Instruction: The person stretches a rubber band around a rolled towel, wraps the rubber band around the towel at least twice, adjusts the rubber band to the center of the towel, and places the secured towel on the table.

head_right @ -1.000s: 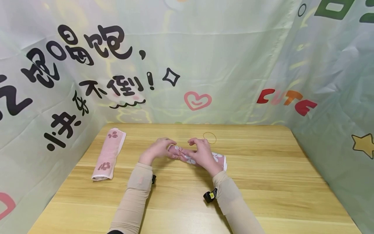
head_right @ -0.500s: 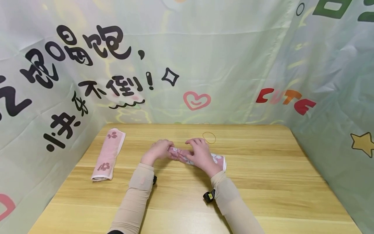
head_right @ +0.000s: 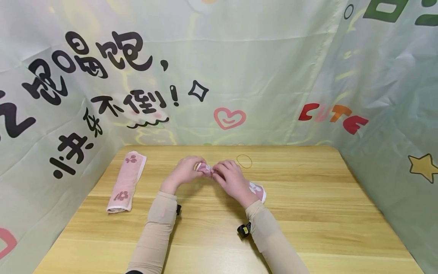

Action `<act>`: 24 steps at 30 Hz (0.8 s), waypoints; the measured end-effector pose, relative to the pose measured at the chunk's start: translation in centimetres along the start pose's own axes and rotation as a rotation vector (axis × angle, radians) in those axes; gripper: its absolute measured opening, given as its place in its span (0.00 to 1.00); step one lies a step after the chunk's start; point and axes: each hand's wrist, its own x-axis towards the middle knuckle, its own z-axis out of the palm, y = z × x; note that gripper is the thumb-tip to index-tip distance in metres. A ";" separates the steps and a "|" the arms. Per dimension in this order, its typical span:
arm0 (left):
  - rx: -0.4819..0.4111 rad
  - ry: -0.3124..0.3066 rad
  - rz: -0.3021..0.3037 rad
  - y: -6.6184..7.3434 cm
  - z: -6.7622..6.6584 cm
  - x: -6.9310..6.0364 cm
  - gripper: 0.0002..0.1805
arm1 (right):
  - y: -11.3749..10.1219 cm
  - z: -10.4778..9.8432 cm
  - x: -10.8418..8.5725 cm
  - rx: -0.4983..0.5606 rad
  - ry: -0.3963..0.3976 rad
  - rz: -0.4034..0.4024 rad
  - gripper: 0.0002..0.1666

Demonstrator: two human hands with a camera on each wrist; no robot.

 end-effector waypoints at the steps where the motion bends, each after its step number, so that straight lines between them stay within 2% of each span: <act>1: -0.002 0.010 0.009 0.0 0.0 0.0 0.13 | 0.0 0.0 0.0 0.005 0.018 -0.008 0.09; 6: -0.067 0.037 0.024 0.1 -0.4 0.0 0.13 | -0.1 -0.3 0.1 0.026 0.092 -0.066 0.07; 14: -0.201 0.037 0.048 0.6 -1.3 -0.4 0.12 | -0.2 -0.6 0.1 0.000 0.082 -0.079 0.10; 24: -0.291 0.031 0.111 0.9 -2.0 -0.6 0.08 | -0.5 -0.7 0.3 -0.064 0.091 -0.064 0.11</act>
